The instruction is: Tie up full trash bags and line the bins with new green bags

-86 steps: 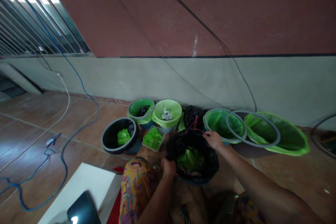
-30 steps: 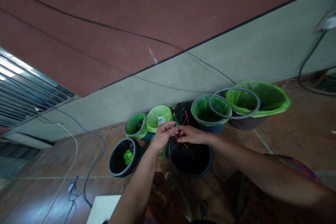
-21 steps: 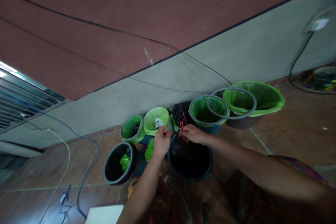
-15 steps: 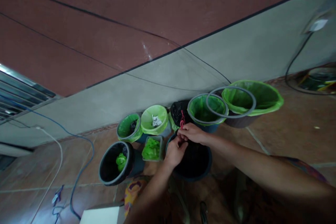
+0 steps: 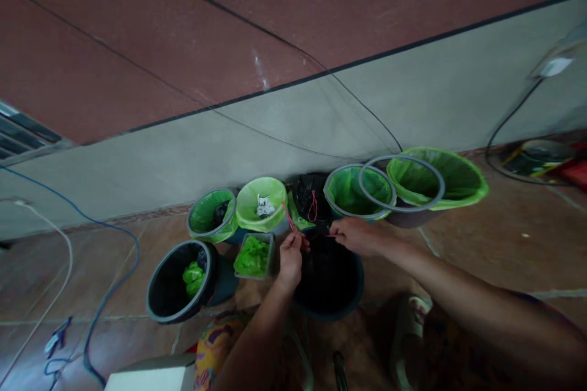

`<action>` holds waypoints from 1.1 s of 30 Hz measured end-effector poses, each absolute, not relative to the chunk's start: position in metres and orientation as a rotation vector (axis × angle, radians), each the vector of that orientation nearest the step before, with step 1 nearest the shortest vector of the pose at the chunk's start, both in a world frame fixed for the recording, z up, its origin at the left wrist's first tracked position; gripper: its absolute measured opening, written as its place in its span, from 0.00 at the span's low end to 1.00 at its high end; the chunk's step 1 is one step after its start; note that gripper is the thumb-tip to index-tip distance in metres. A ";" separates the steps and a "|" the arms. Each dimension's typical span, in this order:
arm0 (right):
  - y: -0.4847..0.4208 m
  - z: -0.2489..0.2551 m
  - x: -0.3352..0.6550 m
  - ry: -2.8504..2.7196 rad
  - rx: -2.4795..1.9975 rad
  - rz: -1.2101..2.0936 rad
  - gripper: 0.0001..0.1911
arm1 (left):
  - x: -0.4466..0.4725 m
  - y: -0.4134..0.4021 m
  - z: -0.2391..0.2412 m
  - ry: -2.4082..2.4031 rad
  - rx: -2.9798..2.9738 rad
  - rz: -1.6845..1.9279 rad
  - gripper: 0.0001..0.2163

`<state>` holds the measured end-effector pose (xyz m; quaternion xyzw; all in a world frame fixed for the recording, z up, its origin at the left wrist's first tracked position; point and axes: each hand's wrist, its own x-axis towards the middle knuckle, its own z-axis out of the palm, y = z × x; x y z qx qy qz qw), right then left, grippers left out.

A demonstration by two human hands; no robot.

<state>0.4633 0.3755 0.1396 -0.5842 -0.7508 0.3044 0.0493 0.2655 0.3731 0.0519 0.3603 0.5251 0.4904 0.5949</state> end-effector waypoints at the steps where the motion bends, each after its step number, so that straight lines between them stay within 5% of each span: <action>1: 0.370 0.141 0.459 -2.339 -1.672 0.959 0.14 | 0.268 0.373 0.052 1.223 0.885 1.134 0.09; 8: 0.363 0.140 0.429 -2.455 -1.180 0.939 0.13 | 0.281 0.370 0.056 1.010 1.253 0.971 0.08; 16: 0.392 0.137 0.438 -2.021 -1.367 1.194 0.12 | 0.275 0.360 0.069 0.932 1.420 0.577 0.07; 20: 0.394 0.126 0.440 -1.927 -1.445 1.202 0.15 | 0.277 0.361 0.063 1.019 1.380 0.647 0.15; 23: 0.390 0.126 0.444 -2.087 -1.495 1.136 0.20 | 0.277 0.363 0.056 1.097 1.293 0.718 0.19; 27: 0.380 0.136 0.445 -2.458 -1.655 0.952 0.15 | 0.277 0.365 0.053 1.130 1.123 0.764 0.18; 33: 0.370 0.136 0.439 -2.758 -1.744 0.882 0.15 | 0.274 0.369 0.058 1.278 1.061 0.733 0.10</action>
